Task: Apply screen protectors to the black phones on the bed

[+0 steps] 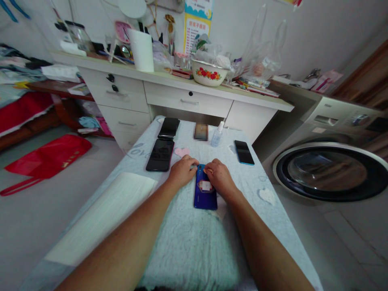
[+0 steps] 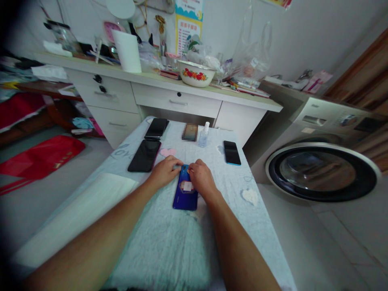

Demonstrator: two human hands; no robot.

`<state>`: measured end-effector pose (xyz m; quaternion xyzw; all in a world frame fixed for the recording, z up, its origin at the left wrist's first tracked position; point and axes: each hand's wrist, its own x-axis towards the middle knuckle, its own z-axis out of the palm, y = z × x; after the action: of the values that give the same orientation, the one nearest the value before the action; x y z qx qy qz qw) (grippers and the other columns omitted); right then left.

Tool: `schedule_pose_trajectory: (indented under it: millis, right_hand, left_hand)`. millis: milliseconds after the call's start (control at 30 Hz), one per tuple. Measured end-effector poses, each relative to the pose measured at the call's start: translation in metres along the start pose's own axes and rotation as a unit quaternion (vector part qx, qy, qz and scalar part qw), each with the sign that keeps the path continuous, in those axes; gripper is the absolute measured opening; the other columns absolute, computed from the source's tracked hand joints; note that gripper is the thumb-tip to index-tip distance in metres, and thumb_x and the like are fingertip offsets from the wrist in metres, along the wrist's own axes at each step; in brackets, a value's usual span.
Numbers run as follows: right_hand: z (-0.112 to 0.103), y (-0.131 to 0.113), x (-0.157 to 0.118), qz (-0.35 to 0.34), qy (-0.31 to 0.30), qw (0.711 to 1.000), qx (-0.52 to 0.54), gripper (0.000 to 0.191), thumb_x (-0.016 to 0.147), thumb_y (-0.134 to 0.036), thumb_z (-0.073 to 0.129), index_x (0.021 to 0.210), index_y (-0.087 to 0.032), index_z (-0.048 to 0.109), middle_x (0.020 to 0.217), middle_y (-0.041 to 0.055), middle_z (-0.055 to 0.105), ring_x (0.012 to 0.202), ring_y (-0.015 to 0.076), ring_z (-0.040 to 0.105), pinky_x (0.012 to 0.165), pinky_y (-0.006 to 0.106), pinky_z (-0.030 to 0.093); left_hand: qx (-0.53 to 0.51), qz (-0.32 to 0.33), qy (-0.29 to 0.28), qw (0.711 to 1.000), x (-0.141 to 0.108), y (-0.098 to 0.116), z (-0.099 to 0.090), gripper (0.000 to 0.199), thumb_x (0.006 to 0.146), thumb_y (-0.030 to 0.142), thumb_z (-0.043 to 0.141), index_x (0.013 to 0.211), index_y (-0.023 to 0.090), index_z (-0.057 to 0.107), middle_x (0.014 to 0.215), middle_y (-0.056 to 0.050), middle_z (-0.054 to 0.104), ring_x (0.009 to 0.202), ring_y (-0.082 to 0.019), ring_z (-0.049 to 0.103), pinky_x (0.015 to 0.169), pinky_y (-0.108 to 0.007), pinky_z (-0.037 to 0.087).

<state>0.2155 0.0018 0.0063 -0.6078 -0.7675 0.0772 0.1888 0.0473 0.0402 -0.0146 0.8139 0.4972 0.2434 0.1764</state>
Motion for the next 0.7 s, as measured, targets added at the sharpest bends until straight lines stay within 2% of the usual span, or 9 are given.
schedule_pose_trajectory:
  millis: [167,333,500,700]
  right_hand:
    - [0.0,0.009,0.0021,0.042,0.017,0.999,-0.022,0.017,0.089,-0.019,0.054,0.091,-0.016,0.07,0.09,0.0066,0.06,0.085,0.015,0.056,0.078,0.023,0.038]
    - [-0.0027,0.0111,0.0009,0.068,0.02,0.997,-0.035,0.017,0.089,-0.02,0.053,0.088,-0.017,0.07,0.089,0.0064,0.061,0.083,0.0147,0.056,0.076,0.023,0.038]
    - [-0.005,0.0093,-0.0013,0.067,0.027,0.997,-0.031,0.016,0.088,-0.019,0.053,0.087,-0.016,0.07,0.088,0.0062,0.061,0.082,0.0146,0.057,0.075,0.022,0.038]
    - [-0.0083,0.006,-0.0027,0.037,-0.011,0.999,-0.027,0.015,0.086,-0.017,0.054,0.086,-0.016,0.069,0.089,0.0062,0.061,0.082,0.0143,0.056,0.076,0.023,0.038]
  left_hand:
    - [0.001,-0.002,-0.003,1.0,-0.0006,0.0009,-0.0008,0.022,0.082,0.021,0.054,0.099,0.023,0.067,0.101,-0.003,0.061,0.094,-0.017,0.061,0.083,-0.027,0.047]
    - [0.0,-0.006,-0.006,1.0,-0.0004,0.001,-0.001,0.023,0.082,0.021,0.053,0.1,0.022,0.067,0.101,-0.003,0.061,0.095,-0.017,0.061,0.084,-0.028,0.046]
    - [-0.001,-0.009,-0.01,1.0,0.0002,0.0005,-0.001,0.023,0.081,0.021,0.054,0.1,0.022,0.068,0.102,-0.004,0.06,0.095,-0.018,0.061,0.084,-0.028,0.047]
    - [-0.002,-0.006,-0.004,1.0,0.0004,0.0002,0.0001,0.023,0.081,0.021,0.054,0.099,0.023,0.067,0.102,-0.003,0.06,0.095,-0.018,0.061,0.085,-0.028,0.047]
